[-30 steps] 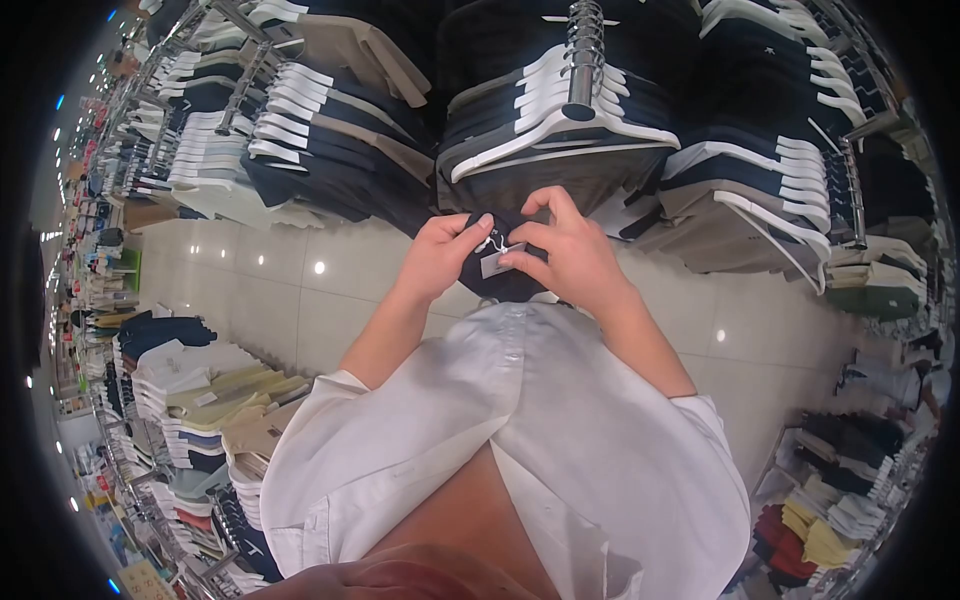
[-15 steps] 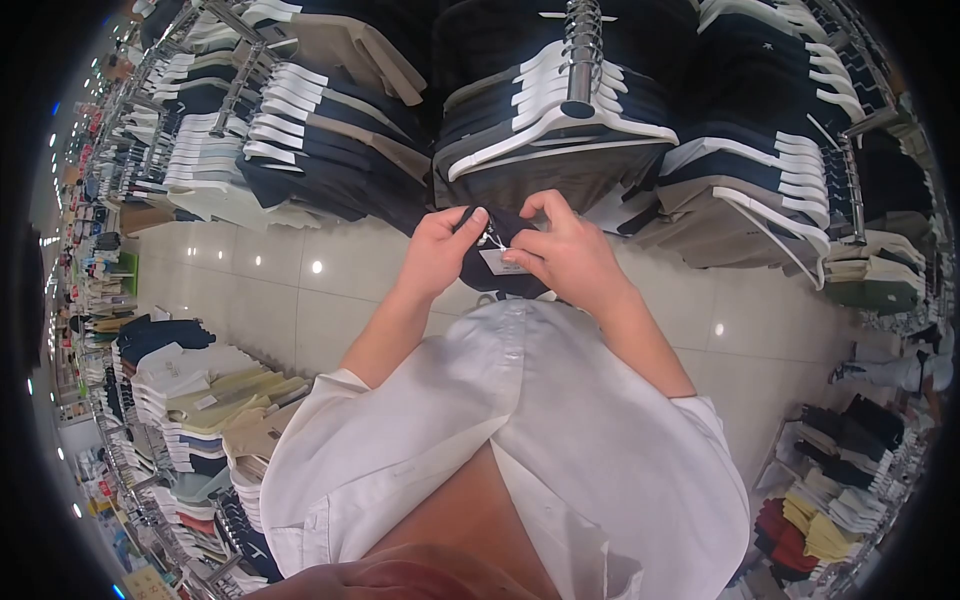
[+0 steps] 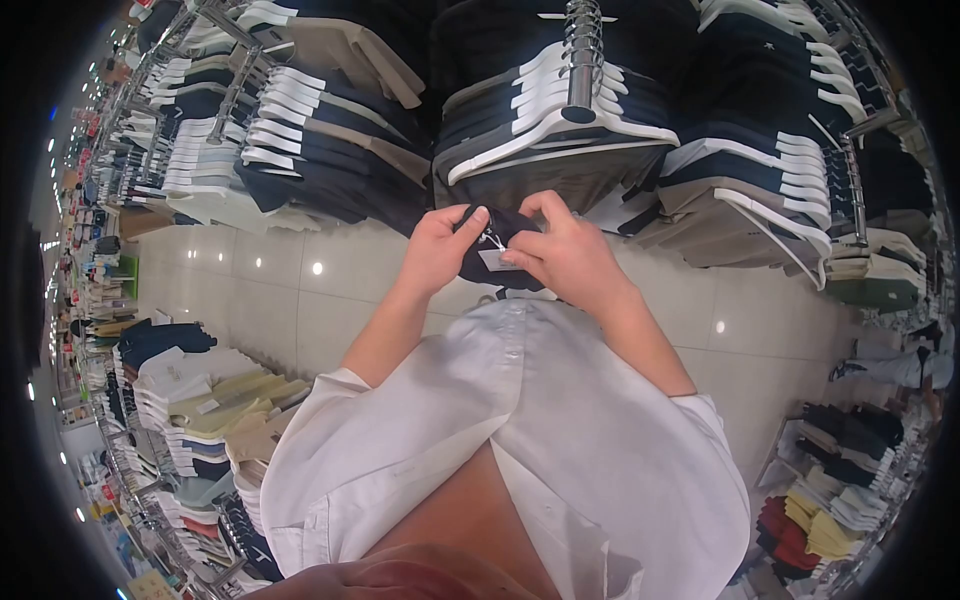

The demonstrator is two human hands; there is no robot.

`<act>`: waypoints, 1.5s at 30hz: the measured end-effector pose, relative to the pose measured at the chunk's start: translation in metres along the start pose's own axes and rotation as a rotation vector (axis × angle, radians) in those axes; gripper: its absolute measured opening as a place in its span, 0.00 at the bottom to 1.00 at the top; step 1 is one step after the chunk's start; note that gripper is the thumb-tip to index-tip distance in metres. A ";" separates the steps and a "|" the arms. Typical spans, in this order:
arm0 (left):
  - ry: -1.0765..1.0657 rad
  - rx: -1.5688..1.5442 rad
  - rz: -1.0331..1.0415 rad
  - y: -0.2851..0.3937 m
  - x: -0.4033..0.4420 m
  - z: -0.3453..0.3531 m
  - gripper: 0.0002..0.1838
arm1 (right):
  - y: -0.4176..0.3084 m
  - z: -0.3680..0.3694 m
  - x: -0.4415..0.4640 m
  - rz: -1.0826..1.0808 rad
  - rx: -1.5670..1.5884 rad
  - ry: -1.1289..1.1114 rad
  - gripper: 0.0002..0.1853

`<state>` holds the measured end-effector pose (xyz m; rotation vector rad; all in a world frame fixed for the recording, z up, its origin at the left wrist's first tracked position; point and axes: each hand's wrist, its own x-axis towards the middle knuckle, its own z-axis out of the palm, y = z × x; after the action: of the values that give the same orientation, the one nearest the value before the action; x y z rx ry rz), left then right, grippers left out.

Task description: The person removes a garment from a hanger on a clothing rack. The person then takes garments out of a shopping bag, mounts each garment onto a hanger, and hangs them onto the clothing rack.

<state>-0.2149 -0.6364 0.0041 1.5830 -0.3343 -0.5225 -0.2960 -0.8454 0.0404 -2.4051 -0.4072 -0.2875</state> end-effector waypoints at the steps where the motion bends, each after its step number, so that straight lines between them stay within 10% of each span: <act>1: -0.024 0.018 -0.017 0.003 -0.001 -0.001 0.19 | 0.002 0.002 0.000 0.005 0.011 0.035 0.09; 45: -0.500 0.048 -0.142 0.016 0.004 -0.015 0.12 | 0.019 -0.011 0.006 0.101 0.377 -0.122 0.07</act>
<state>-0.2016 -0.6269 0.0200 1.5144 -0.6158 -1.0310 -0.2848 -0.8650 0.0401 -2.0684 -0.3572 -0.0150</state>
